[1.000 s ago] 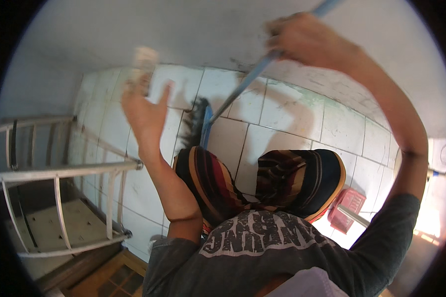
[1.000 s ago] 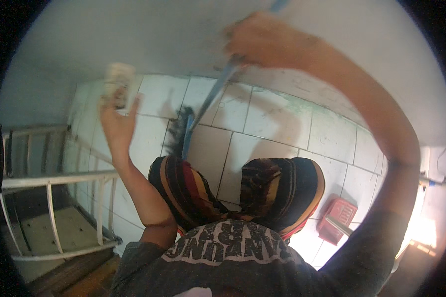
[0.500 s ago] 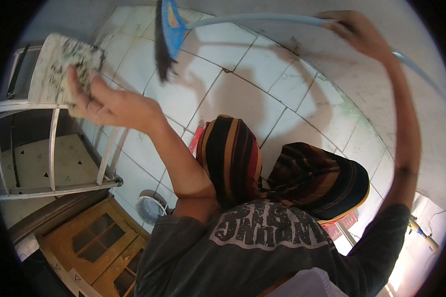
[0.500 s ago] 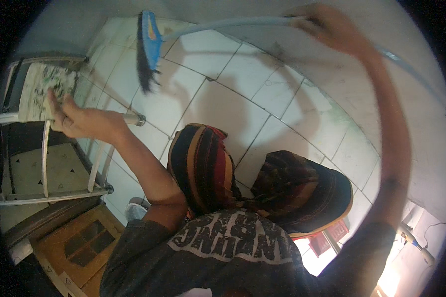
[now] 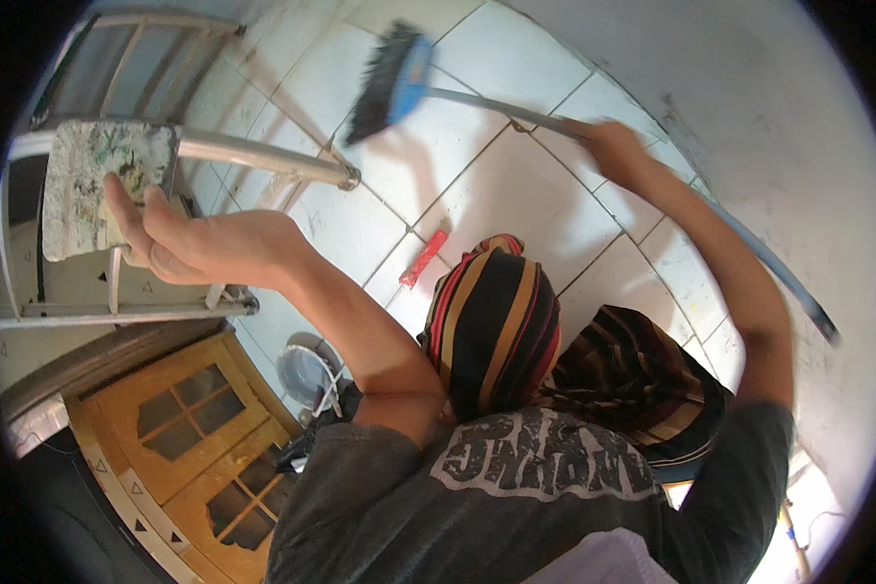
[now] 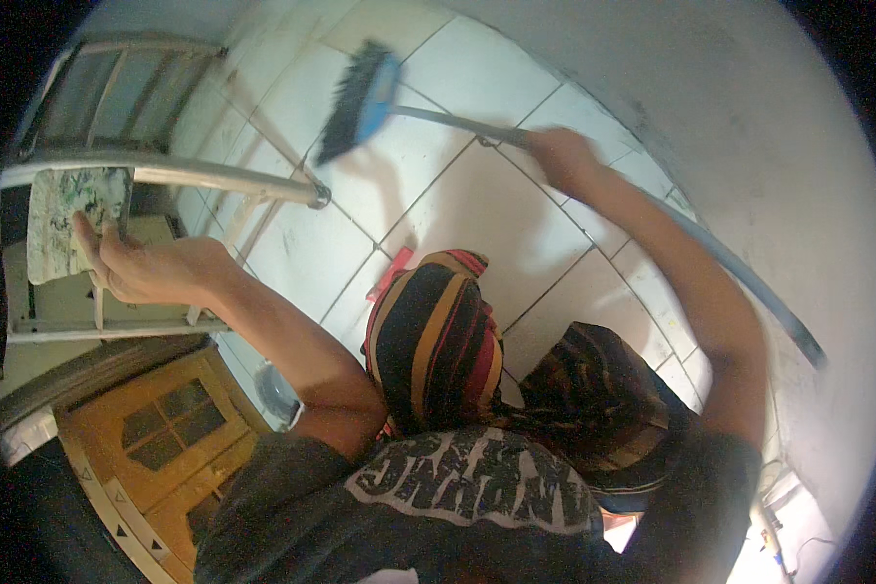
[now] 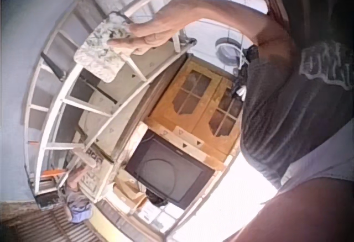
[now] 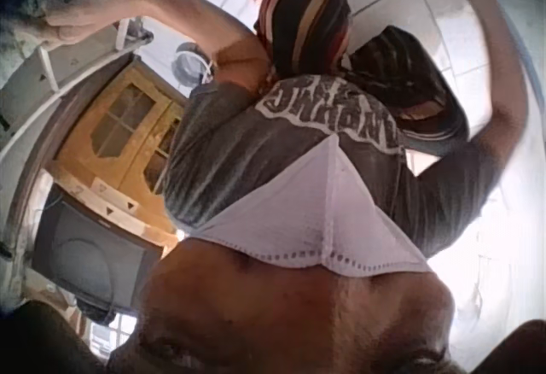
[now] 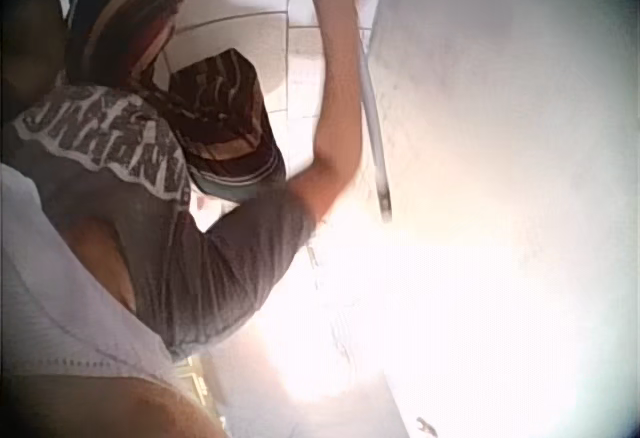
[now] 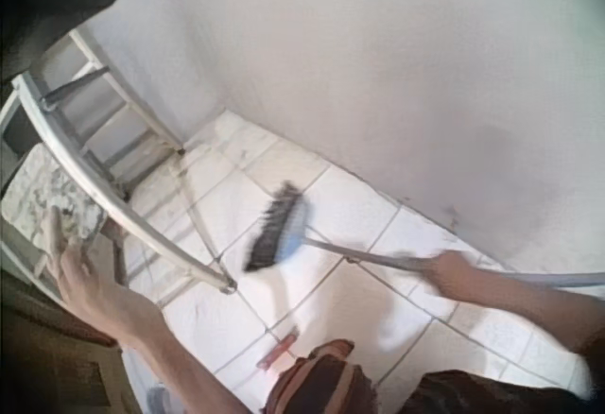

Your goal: The person scrapes a wall with a handheld tool, then sweeps the debris into a dustpan with a broom.

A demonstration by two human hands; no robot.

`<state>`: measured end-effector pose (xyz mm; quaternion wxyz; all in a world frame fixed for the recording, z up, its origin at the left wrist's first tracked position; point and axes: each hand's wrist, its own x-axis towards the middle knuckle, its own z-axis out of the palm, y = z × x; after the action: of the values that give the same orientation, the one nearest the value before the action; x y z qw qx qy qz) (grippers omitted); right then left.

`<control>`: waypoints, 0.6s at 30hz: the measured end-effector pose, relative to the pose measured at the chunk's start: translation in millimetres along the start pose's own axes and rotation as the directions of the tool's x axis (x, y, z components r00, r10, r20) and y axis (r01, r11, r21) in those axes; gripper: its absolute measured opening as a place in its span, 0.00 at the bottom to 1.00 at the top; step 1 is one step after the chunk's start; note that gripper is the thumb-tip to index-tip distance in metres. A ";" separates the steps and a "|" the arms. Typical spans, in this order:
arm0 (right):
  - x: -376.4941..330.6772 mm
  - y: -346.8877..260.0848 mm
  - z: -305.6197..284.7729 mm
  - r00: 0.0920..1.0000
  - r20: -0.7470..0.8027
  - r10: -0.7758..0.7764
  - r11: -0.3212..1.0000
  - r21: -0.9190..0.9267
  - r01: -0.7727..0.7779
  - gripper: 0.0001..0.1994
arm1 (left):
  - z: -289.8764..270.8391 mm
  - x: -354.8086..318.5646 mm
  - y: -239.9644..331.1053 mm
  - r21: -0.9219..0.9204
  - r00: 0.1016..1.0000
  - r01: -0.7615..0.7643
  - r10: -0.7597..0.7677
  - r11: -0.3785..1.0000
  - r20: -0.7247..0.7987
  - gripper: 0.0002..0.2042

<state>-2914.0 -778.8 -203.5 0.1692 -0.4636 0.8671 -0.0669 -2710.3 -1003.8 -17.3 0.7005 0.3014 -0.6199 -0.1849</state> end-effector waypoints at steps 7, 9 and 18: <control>-277.1 36.1 -193.5 0.851 0.133 0.509 0.853 -0.215 -0.476 0.17 | -2.4 -3.4 -5.2 -0.174 0.997 0.080 -0.080 0.981 0.006 0.21; -308.2 28.2 -218.9 0.916 0.057 0.397 0.906 -0.181 -0.382 0.16 | 1.4 -7.0 0.6 -0.093 0.997 0.069 -0.066 0.993 0.031 0.21; -56.6 41.2 -90.7 0.953 -0.261 0.151 0.988 0.052 -0.142 0.16 | 11.0 -34.9 30.6 -0.249 0.953 -0.093 0.158 0.964 0.257 0.23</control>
<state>-2949.4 -712.6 -117.0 0.0642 -0.3821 0.9127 -0.1297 -2730.2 -960.9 -23.2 0.6486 0.1478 -0.7030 -0.2516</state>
